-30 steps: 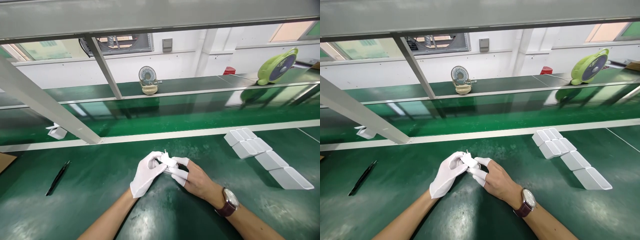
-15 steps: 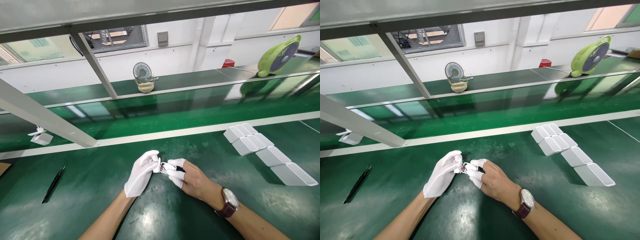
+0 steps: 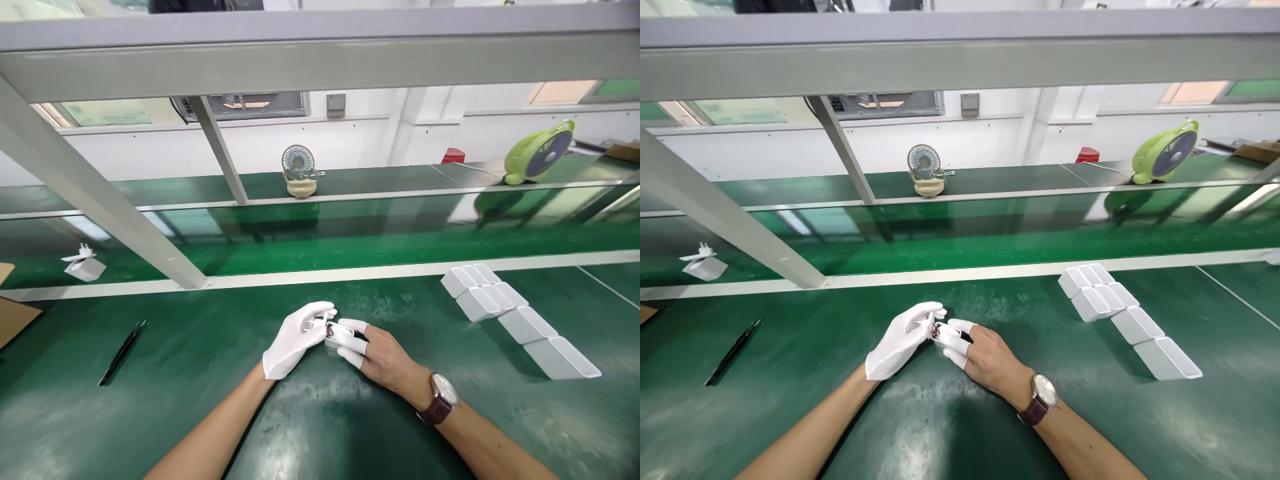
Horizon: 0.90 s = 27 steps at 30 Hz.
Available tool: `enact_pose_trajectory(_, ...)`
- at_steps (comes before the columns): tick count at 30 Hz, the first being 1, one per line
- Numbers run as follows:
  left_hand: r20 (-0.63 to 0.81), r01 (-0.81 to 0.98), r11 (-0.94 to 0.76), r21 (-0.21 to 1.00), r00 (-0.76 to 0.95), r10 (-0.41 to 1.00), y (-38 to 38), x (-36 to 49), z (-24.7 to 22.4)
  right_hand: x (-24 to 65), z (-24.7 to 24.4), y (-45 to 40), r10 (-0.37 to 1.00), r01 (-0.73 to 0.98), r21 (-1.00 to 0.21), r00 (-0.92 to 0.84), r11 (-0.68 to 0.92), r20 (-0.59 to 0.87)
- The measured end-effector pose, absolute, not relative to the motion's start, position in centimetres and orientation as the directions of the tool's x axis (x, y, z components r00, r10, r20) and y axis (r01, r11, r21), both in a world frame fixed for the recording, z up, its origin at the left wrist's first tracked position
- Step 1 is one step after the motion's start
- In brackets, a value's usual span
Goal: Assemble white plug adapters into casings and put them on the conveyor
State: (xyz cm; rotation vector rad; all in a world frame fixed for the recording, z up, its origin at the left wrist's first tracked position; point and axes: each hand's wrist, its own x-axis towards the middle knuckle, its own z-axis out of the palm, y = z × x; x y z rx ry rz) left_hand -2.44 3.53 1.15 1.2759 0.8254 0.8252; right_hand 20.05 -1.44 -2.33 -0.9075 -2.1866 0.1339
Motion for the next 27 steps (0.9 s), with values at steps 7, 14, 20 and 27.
enact_pose_trajectory(7,-0.020,-0.343,0.132,0.930,0.311,0.950,4.0,-2.4,-0.3,20.1,-0.4,-0.6,0.571,0.560,-0.290,-0.428,0.776,0.701)
enact_pose_trajectory(14,0.053,-0.315,0.006,0.949,0.179,0.982,3.8,-2.2,-0.6,19.7,1.0,-0.7,0.602,0.530,-0.372,-0.369,0.762,0.708)
enact_pose_trajectory(20,-0.020,-0.071,0.039,0.997,0.251,0.968,2.3,-1.5,1.8,18.9,-2.0,-1.2,0.678,0.533,-0.433,-0.459,0.727,0.574)
enact_pose_trajectory(27,-0.065,0.040,0.058,0.998,0.238,0.969,2.2,-1.2,2.1,19.4,-1.4,-1.6,0.676,0.584,-0.411,-0.357,0.700,0.645)
